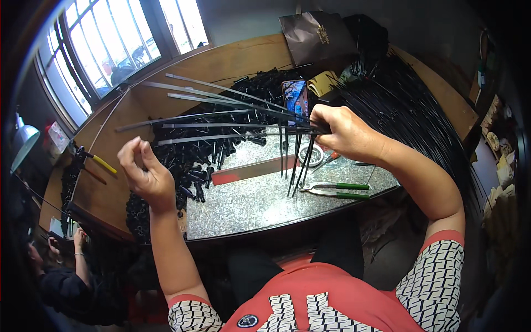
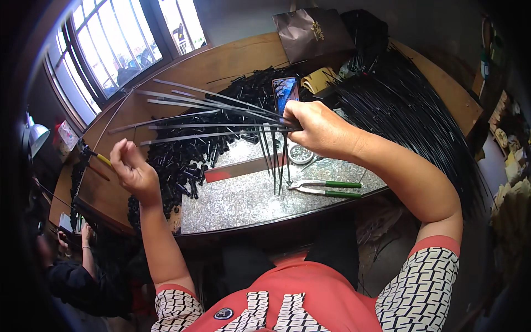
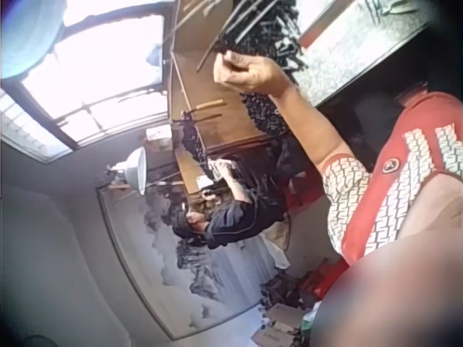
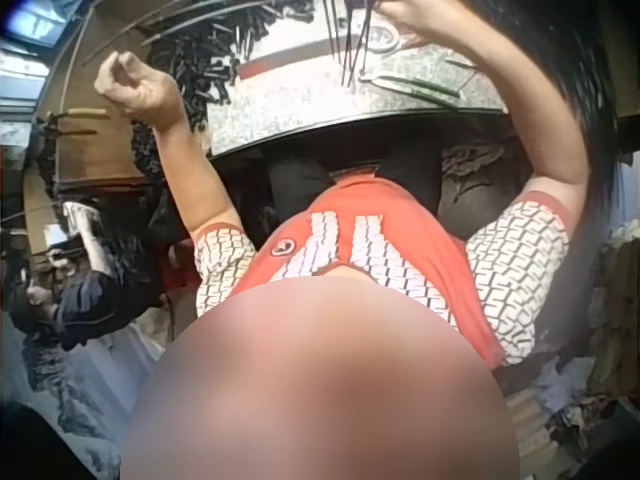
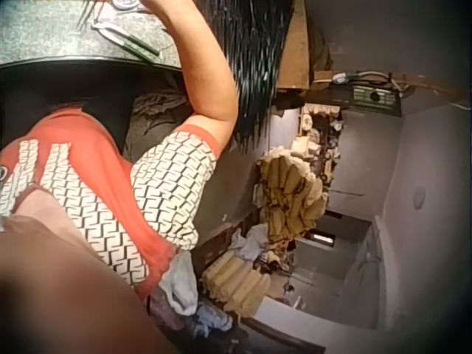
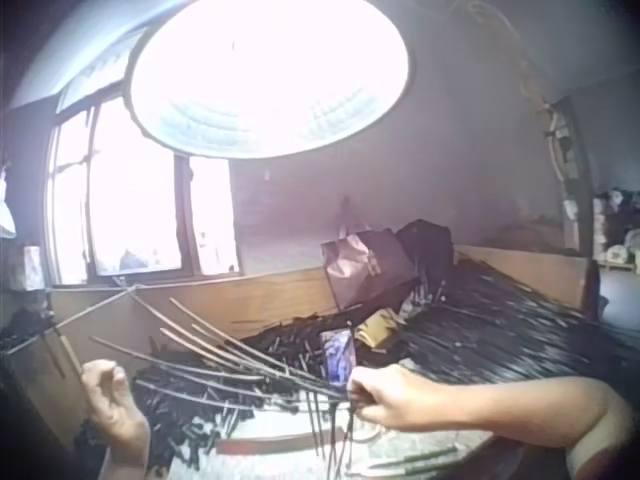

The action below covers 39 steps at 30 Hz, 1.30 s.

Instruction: Assembling and bundling black wire harnesses into connectors using tools at a factory workbench.

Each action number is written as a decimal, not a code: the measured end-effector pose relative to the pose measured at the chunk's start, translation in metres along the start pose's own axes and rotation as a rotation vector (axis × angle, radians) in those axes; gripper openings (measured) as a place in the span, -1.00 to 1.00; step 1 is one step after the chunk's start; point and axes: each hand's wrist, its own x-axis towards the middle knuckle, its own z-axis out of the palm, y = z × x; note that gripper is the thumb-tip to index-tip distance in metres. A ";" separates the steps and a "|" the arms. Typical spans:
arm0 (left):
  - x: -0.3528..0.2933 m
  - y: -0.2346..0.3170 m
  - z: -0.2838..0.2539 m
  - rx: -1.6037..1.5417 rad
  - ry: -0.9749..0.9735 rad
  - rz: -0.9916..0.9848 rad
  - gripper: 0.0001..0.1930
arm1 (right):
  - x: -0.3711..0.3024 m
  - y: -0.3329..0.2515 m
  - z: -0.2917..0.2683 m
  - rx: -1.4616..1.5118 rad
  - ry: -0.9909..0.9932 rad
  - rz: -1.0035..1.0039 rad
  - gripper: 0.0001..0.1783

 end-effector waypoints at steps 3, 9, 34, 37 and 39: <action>-0.027 0.016 -0.009 -0.005 -0.046 -0.210 -0.79 | 0.002 0.003 0.003 0.020 0.090 0.014 -0.87; -0.040 0.051 -0.018 0.239 -0.840 -0.435 -0.35 | 0.006 -0.001 0.009 -0.020 0.085 -0.005 -0.84; -0.052 0.067 0.050 -0.602 -0.344 -0.632 -0.74 | -0.010 -0.030 0.075 -0.053 0.044 -0.223 -0.65; -0.038 0.071 0.040 -0.571 -0.373 -0.771 -0.73 | -0.039 -0.026 0.087 0.148 -0.045 -0.175 -0.61; -0.040 0.074 0.036 -0.607 -0.421 -0.733 -0.79 | -0.055 -0.025 0.084 0.271 -0.155 -0.074 -0.59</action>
